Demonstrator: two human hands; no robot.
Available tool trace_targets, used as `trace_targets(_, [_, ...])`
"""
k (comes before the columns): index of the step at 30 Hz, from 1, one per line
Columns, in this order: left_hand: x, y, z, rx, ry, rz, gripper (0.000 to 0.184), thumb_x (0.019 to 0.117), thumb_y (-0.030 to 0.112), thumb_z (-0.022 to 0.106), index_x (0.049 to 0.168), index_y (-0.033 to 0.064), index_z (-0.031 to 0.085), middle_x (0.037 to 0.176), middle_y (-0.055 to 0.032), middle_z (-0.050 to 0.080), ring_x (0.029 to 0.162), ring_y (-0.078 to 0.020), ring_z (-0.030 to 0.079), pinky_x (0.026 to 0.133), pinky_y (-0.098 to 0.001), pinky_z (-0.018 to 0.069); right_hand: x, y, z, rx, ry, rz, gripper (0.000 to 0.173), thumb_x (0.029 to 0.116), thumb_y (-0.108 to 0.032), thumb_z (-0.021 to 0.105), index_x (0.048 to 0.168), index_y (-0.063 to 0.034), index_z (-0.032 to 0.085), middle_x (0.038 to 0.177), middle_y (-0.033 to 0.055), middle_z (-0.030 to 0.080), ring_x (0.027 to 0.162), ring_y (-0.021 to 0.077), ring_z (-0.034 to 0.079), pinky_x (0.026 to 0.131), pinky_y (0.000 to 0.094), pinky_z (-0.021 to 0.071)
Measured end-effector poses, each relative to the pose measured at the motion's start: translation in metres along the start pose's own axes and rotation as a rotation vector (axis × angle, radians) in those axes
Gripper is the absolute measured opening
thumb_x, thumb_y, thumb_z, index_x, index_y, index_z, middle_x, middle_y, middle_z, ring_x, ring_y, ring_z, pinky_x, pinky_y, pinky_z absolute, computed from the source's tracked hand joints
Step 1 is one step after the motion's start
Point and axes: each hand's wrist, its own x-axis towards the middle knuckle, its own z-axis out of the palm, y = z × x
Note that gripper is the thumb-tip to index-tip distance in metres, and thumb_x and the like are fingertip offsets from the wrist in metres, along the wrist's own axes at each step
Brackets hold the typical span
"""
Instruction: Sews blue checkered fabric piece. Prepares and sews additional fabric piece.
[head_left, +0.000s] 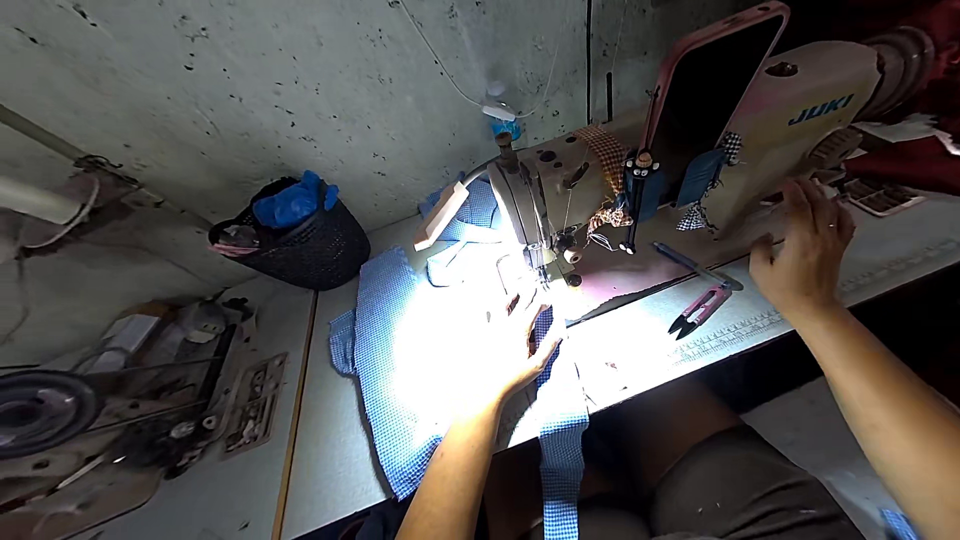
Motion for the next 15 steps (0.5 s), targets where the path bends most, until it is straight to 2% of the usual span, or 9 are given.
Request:
trace_targets(2, [0.000,-0.003,0.003,-0.007,0.011,0.002,0.060,0.0996,0.060,0.046,0.142,0.0212,0.061,0.159,-0.0015,0.045,0.152,-0.0303,0.031,0.119,-0.0595,0.0229,-0.024,-0.021,-0.011,0.132,0.049,-0.056,0.057,0.0979,-0.019,0.050,0.150,0.0040,0.044,0.149,0.0299,0.048,0.138,0.0461,0.047,0.113,0.0607,0.0364])
trace_targets(4, [-0.003,-0.001,0.004,-0.017,-0.011,-0.027,0.060,0.1001,0.060,0.045,0.146,0.0226,0.058,0.161,-0.0038,0.042,0.153,-0.0314,0.029,0.120,-0.0604,0.0204,-0.067,-0.054,-0.023,0.334,0.063,-0.146,0.040,0.1022,-0.021,0.049,0.125,0.0106,0.061,0.120,0.0296,0.066,0.112,0.0381,0.066,0.097,0.0505,0.0543])
trace_targets(5, [-0.005,0.002,0.002,-0.011,-0.039,-0.060,0.061,0.1005,0.060,0.045,0.149,0.0246,0.055,0.163,-0.0038,0.039,0.153,-0.0314,0.027,0.120,-0.0608,0.0203,-0.091,-0.075,-0.028,0.455,0.040,-0.173,0.035,0.1022,-0.022,0.050,0.107,0.0084,0.067,0.100,0.0230,0.071,0.094,0.0277,0.070,0.083,0.0415,0.0590])
trace_targets(7, [-0.012,0.013,0.000,0.000,-0.082,-0.120,0.059,0.1023,0.056,0.046,0.153,0.0256,0.050,0.166,-0.0052,0.033,0.152,-0.0319,0.029,0.119,-0.0598,0.0218,-0.137,-0.119,-0.035,0.726,-0.175,-0.162,0.032,0.1002,-0.024,0.053,0.083,-0.0024,0.069,0.073,0.0069,0.068,0.067,0.0085,0.066,0.060,0.0245,0.0552])
trace_targets(9, [-0.025,0.028,-0.001,-0.013,-0.086,-0.194,0.059,0.1027,0.049,0.051,0.154,0.0186,0.048,0.164,-0.0101,0.035,0.148,-0.0325,0.036,0.118,-0.0561,0.0289,-0.168,-0.149,-0.035,0.863,-0.650,-0.050,0.028,0.0973,-0.024,0.057,0.087,-0.0050,0.073,0.077,0.0046,0.072,0.071,0.0086,0.068,0.065,0.0268,0.0569])
trace_targets(11, [-0.044,0.054,-0.008,-0.047,-0.120,-0.358,0.067,0.1020,0.046,0.056,0.156,0.0087,0.042,0.158,-0.0143,0.043,0.141,-0.0309,0.047,0.113,-0.0506,0.0400,-0.172,-0.162,-0.025,0.920,-1.180,0.169,0.039,0.0988,-0.033,0.065,0.113,0.0029,0.070,0.103,0.0163,0.072,0.099,0.0214,0.069,0.090,0.0400,0.0541])
trace_targets(12, [-0.053,0.070,-0.013,-0.064,-0.128,-0.464,0.070,0.1015,0.045,0.058,0.155,0.0029,0.041,0.151,-0.0185,0.051,0.136,-0.0328,0.053,0.111,-0.0516,0.0428,-0.173,-0.166,-0.015,0.978,-1.331,0.288,0.050,0.0968,-0.035,0.069,0.130,0.0028,0.064,0.122,0.0178,0.069,0.116,0.0213,0.066,0.103,0.0397,0.0504])
trace_targets(13, [-0.061,0.083,-0.013,-0.058,-0.087,-0.533,0.068,0.0997,0.044,0.061,0.148,-0.0012,0.048,0.132,-0.0195,0.064,0.121,-0.0327,0.062,0.101,-0.0525,0.0484,-0.177,-0.168,-0.007,1.072,-1.378,0.381,0.058,0.0940,-0.031,0.074,0.139,0.0006,0.057,0.133,0.0154,0.065,0.125,0.0170,0.062,0.109,0.0347,0.0474])
trace_targets(15, [-0.078,0.097,-0.006,-0.035,0.047,-0.538,0.059,0.0955,0.041,0.065,0.134,-0.0039,0.062,0.103,-0.0165,0.071,0.099,-0.0315,0.068,0.093,-0.0579,0.0492,-0.186,-0.173,-0.001,1.279,-1.311,0.451,0.047,0.0907,-0.017,0.076,0.132,-0.0001,0.063,0.127,0.0082,0.069,0.117,0.0058,0.063,0.105,0.0246,0.0500])
